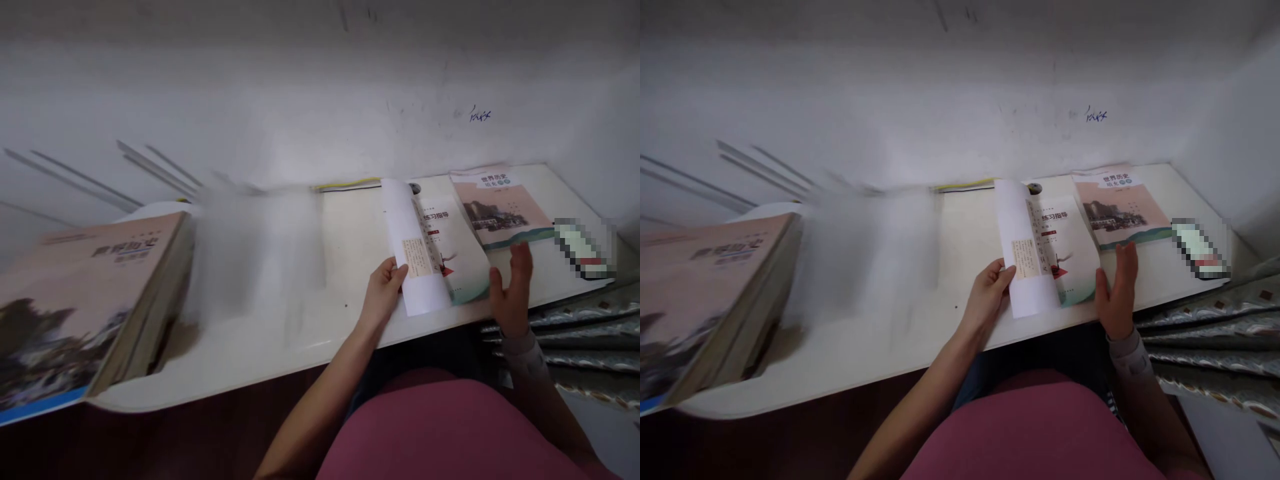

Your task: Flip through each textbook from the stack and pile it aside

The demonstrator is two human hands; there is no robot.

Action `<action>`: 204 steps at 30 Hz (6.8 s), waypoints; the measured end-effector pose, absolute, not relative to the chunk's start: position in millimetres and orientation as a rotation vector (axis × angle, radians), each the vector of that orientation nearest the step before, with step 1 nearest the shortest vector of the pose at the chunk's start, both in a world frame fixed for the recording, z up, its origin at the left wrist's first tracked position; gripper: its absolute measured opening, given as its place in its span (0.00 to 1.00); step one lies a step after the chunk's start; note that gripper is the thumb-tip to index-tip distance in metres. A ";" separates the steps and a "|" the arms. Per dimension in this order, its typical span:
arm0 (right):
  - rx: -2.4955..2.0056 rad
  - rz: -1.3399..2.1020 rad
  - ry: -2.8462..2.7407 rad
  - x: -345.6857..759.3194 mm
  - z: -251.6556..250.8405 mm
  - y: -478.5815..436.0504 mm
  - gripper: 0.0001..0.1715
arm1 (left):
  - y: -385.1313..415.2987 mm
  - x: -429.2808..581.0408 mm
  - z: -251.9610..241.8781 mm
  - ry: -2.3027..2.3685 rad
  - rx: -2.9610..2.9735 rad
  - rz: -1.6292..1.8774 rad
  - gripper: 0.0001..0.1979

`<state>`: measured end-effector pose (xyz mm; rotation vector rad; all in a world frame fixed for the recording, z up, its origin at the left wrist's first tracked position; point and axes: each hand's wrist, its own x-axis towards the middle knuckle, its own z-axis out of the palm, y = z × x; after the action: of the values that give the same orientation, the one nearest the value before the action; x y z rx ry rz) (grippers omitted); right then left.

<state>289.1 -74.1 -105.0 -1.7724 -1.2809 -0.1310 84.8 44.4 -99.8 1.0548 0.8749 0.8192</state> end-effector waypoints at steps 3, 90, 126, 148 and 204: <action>-1.670 -0.135 -1.656 274.0 -78.1 -63.2 0.34 | 43.1 88.3 -94.6 0.835 1.085 0.785 0.21; -1.357 -0.030 -2.878 146.8 -85.5 45.2 0.25 | 5.1 -28.8 -128.5 1.576 2.601 0.437 0.21; -1.311 -0.162 -2.890 154.8 -86.9 75.0 0.33 | 13.7 -33.2 -138.8 1.572 2.456 0.740 0.22; -1.078 0.139 -2.952 151.6 -89.5 57.4 0.26 | 2.5 -34.6 -134.6 1.425 2.570 0.921 0.16; -1.534 0.072 -2.735 175.1 -94.8 192.9 0.37 | 2.7 -40.8 -129.8 1.300 2.559 0.751 0.11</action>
<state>175.1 192.9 -94.8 -1.5340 -2.7354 0.0723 -40.8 2.7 -129.8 2.5589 1.3002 0.7507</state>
